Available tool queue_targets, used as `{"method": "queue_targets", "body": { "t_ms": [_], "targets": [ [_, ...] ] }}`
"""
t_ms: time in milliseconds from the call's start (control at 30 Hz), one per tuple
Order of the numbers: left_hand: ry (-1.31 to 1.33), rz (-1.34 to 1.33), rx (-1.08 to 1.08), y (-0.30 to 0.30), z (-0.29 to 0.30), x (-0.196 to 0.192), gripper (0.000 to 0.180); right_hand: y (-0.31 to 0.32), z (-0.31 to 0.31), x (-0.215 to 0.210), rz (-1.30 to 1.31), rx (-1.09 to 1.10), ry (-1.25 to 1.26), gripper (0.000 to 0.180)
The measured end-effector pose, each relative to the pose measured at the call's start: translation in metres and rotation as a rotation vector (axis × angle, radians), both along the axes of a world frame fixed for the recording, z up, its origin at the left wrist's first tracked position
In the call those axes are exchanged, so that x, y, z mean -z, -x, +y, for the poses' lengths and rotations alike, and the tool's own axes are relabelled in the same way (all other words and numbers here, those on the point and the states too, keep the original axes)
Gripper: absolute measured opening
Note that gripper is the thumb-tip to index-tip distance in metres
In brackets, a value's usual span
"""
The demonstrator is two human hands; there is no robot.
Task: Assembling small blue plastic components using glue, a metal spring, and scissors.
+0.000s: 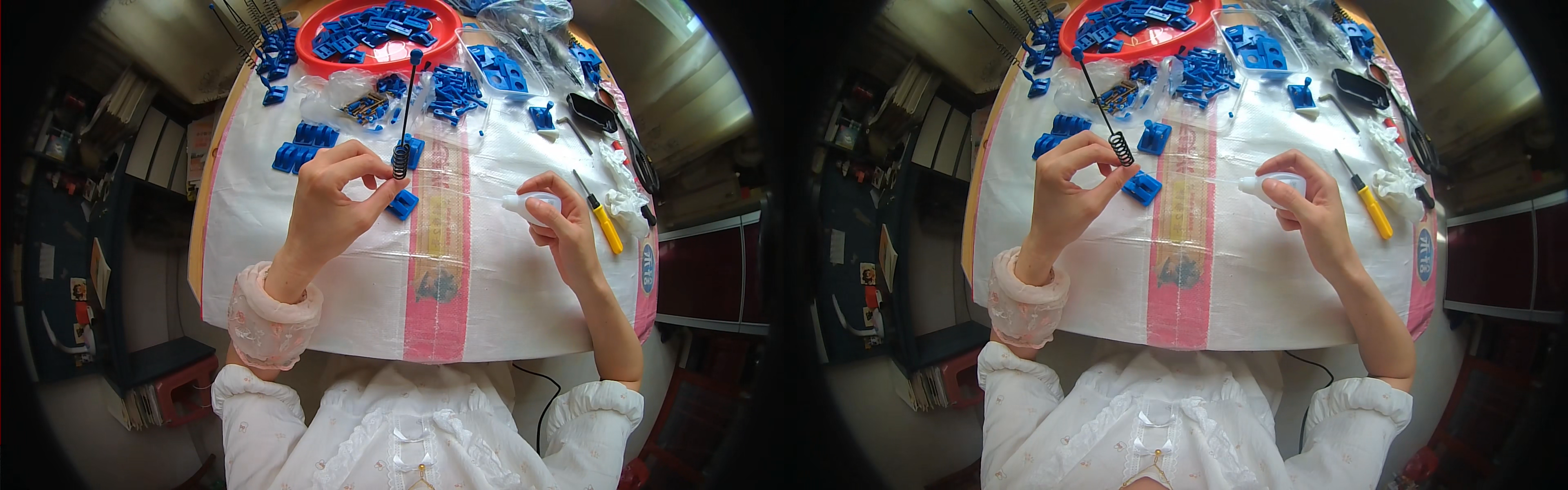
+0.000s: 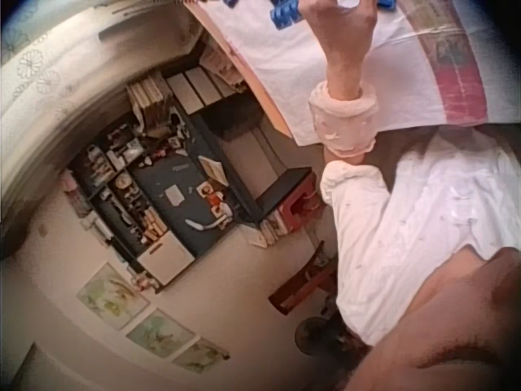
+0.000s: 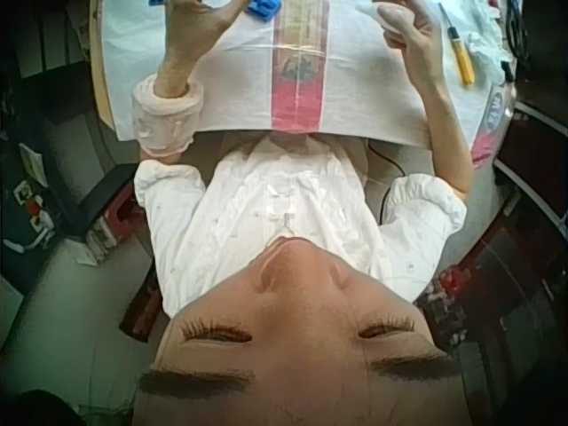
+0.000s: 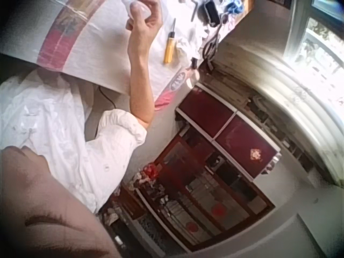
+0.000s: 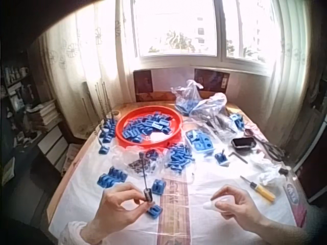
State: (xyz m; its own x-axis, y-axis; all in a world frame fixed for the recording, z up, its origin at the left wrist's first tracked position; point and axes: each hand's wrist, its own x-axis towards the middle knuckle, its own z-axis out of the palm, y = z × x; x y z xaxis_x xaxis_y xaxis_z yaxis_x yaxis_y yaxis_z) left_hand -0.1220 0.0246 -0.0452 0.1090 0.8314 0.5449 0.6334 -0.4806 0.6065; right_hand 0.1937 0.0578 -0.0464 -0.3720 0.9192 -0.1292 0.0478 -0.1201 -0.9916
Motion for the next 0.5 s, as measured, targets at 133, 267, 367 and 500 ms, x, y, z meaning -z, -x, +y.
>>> {"method": "queue_targets", "body": {
  "t_ms": [133, 267, 367, 500],
  "targets": [
    [0.008, -0.002, -0.004, -0.0007, 0.0, -0.0005, 0.012, -0.0002, -0.0004, 0.0, -0.001, 0.0, -0.016, 0.025],
    [0.003, -0.005, 0.0, -0.0014, -0.0001, -0.0013, 0.012, -0.0001, -0.0008, -0.0001, 0.004, 0.001, -0.031, 0.025],
    [0.003, -0.003, -0.001, -0.0005, 0.0, -0.0005, 0.012, 0.0005, -0.0009, -0.0005, 0.015, 0.002, -0.037, 0.025],
    [0.0, 0.006, 0.0, -0.0006, 0.0003, -0.0007, 0.012, 0.0004, -0.0011, -0.0014, 0.003, 0.01, -0.038, 0.025]
  ]
}}
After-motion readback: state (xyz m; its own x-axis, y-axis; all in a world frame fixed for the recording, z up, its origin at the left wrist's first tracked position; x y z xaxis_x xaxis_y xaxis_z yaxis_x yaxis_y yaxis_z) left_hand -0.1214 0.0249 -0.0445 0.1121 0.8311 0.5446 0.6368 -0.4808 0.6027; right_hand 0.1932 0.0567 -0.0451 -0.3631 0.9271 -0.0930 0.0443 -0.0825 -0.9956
